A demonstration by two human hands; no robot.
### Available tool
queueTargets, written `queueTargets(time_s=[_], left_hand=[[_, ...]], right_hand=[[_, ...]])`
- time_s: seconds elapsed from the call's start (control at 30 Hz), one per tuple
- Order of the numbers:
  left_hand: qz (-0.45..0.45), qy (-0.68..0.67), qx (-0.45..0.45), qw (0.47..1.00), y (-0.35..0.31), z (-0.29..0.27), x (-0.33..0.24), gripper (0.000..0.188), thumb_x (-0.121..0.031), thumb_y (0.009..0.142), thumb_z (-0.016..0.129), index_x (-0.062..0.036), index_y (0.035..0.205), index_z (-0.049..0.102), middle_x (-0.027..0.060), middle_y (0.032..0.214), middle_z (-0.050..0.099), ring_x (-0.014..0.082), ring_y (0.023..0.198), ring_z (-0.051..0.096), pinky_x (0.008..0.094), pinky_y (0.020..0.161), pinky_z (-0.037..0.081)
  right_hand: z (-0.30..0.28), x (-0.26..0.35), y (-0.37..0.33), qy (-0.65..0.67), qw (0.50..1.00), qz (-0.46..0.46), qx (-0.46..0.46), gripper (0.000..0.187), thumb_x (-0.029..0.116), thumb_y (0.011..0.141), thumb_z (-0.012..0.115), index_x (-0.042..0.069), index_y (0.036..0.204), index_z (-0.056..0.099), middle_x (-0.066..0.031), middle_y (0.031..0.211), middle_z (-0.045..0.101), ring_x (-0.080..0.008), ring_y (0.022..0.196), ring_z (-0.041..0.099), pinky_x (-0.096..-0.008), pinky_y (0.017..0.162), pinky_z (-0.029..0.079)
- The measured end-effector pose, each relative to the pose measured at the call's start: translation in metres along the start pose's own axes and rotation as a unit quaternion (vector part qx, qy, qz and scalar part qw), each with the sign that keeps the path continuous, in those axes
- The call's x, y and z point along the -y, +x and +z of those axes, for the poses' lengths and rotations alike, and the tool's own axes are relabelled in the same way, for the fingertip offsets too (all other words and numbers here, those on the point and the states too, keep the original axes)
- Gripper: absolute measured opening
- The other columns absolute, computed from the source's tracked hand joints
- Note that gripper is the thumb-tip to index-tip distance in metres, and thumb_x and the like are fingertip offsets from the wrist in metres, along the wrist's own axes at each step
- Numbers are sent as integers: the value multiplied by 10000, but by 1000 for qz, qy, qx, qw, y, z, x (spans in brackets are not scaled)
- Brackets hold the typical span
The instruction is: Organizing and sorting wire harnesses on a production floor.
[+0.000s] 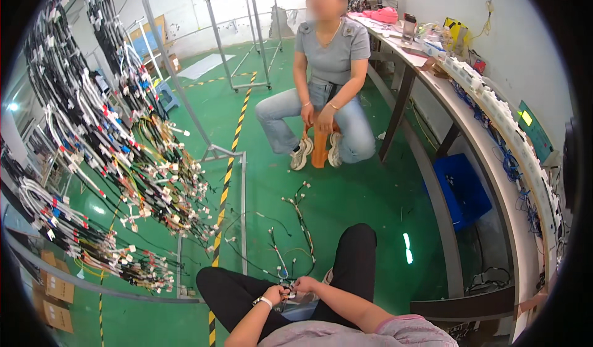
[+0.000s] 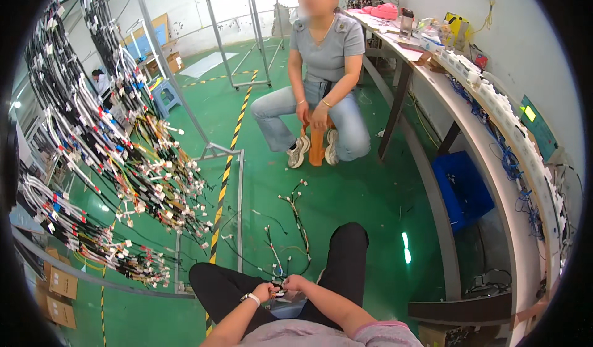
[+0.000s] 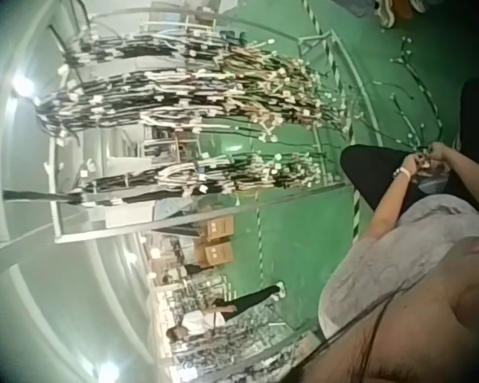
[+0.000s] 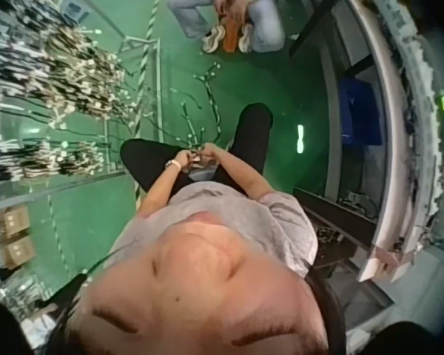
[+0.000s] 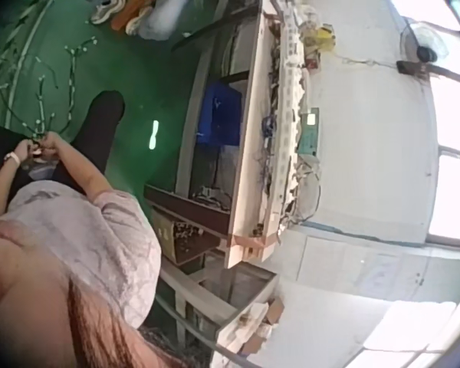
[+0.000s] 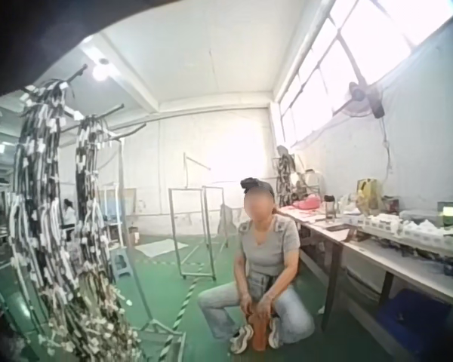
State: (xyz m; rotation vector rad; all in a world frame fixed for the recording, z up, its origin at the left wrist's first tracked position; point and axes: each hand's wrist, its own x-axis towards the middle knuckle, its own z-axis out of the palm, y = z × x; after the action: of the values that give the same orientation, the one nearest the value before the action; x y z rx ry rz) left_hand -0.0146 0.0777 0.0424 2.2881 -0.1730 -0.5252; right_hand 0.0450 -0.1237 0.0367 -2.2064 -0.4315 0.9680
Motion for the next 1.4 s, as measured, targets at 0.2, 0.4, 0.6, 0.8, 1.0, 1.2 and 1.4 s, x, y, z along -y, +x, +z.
queueTargets(time_s=[0.2, 0.4, 0.6, 0.8, 1.0, 1.2, 1.4], left_hand=[[-39, 15, 59, 997, 9, -8, -20, 295, -323, 791, 703, -56, 716, 602, 196, 735, 626, 376, 696, 603, 435, 648, 482], [3, -8, -2, 1000, 9, -2, -14, 235, -277, 775, 702, -54, 721, 651, 175, 759, 659, 352, 713, 643, 403, 635, 509], [-21, -27, -23, 999, 9, 7, -5, 166, -196, 751, 700, -49, 730, 625, 174, 752, 649, 354, 707, 634, 407, 612, 491], [-48, 11, -8, 999, 10, 8, -5, 140, -159, 736, 724, -53, 779, 643, 174, 765, 649, 346, 714, 635, 403, 613, 482], [10, -20, -47, 999, 13, 8, -3, 259, -284, 775, 691, -52, 689, 612, 194, 699, 623, 380, 672, 618, 425, 588, 480], [-12, 3, -30, 999, 14, 8, -6, 117, -129, 746, 695, -41, 740, 618, 168, 766, 658, 329, 713, 646, 392, 609, 492], [-9, -3, -37, 999, 14, 8, -6, 147, -110, 755, 709, -22, 716, 599, 151, 782, 680, 309, 737, 663, 376, 605, 498]], right_hand=[[-6, -14, 0, -27, 999, 45, 0, 356, 418, 716, 671, 106, 875, 736, -138, 817, 692, -285, 747, 660, -377, 729, 514], [-11, -4, -7, -46, 997, 49, 28, 369, 411, 721, 669, 81, 874, 728, -162, 790, 683, -293, 726, 659, -381, 705, 516], [-13, 7, -9, -44, 997, 63, 23, 387, 422, 707, 672, 69, 857, 725, -174, 794, 681, -299, 753, 664, -386, 721, 516], [-15, 5, -8, -47, 996, 72, 38, 384, 409, 720, 652, 83, 909, 726, -179, 848, 683, -321, 812, 660, -398, 763, 514], [-16, -9, -11, -60, 995, 74, 35, 391, 418, 720, 668, 83, 914, 726, -181, 883, 684, -315, 847, 661, -388, 788, 514], [-19, -18, -16, -33, 996, 83, 3, 349, 359, 707, 709, 42, 854, 724, -153, 734, 675, -266, 651, 661, -380, 652, 527], [-22, -21, -18, -26, 995, 98, -4, 354, 348, 725, 707, 28, 875, 718, -147, 717, 668, -253, 597, 649, -379, 607, 527]])
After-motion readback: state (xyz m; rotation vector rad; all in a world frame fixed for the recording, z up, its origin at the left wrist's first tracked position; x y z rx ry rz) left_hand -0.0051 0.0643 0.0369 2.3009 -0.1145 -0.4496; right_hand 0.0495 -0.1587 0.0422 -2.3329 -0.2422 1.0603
